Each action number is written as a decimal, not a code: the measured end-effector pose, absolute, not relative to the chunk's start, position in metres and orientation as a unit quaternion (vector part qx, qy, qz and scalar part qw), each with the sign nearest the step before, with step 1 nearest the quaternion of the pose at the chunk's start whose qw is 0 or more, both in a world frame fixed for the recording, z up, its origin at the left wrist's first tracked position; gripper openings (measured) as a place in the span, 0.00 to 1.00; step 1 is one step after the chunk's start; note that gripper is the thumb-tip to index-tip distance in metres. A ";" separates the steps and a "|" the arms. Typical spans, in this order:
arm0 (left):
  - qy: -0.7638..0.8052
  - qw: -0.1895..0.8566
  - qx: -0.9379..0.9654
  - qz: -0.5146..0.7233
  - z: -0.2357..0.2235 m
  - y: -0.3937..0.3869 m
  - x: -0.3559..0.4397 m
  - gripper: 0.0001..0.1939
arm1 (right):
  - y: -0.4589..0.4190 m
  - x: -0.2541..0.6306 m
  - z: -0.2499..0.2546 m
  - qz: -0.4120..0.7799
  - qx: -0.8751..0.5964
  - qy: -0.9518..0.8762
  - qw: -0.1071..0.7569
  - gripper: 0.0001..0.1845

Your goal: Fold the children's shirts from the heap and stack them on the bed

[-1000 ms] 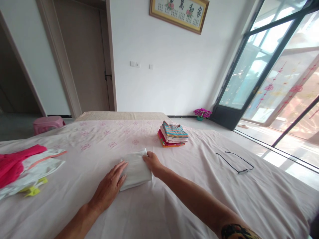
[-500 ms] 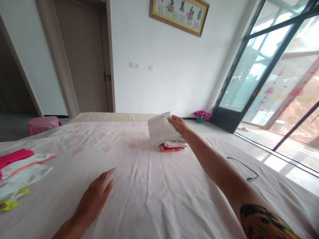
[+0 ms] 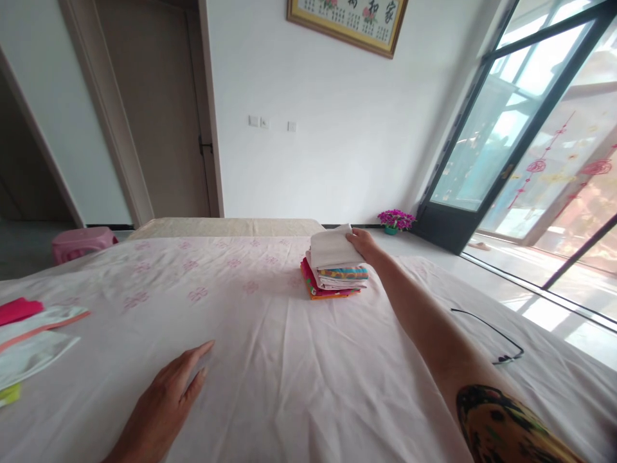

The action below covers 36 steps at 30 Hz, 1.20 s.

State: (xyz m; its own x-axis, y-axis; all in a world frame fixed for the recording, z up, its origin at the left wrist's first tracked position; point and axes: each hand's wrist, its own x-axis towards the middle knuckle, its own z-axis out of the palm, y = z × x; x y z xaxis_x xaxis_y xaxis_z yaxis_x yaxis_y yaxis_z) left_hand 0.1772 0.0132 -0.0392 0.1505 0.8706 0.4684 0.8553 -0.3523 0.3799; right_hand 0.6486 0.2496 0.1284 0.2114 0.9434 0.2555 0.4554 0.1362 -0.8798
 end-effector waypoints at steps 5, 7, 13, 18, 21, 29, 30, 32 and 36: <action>0.566 0.005 0.763 0.311 -0.040 0.015 0.177 0.21 | 0.258 0.656 0.129 0.267 -0.595 -0.586 0.482 0.14; 0.564 0.006 0.764 0.312 -0.041 0.015 0.176 0.20 | 0.259 0.660 0.128 0.262 -0.594 -0.582 0.488 0.15; 0.553 -0.005 0.773 0.311 -0.046 0.018 0.175 0.19 | 0.257 0.660 0.119 0.250 -0.602 -0.587 0.480 0.16; 0.535 -0.007 0.789 0.301 -0.047 0.020 0.176 0.17 | 0.255 0.656 0.114 0.209 -0.636 -0.596 0.443 0.12; 0.534 -0.009 0.792 0.296 -0.047 0.020 0.176 0.17 | 0.254 0.658 0.116 0.165 -0.669 -0.598 0.411 0.10; 0.533 -0.003 0.794 0.291 -0.050 0.021 0.175 0.17 | 0.241 0.637 0.128 0.025 -0.736 -0.597 0.317 0.26; 0.533 -0.001 0.795 0.291 -0.050 0.021 0.176 0.17 | 0.238 0.629 0.129 -0.004 -0.732 -0.613 0.297 0.28; 0.534 0.002 0.794 0.290 -0.049 0.020 0.177 0.17 | 0.232 0.613 0.130 -0.062 -0.709 -0.660 0.239 0.29; 0.534 0.005 0.794 0.290 -0.047 0.018 0.179 0.18 | 0.227 0.592 0.122 -0.065 -0.662 -0.733 0.140 0.31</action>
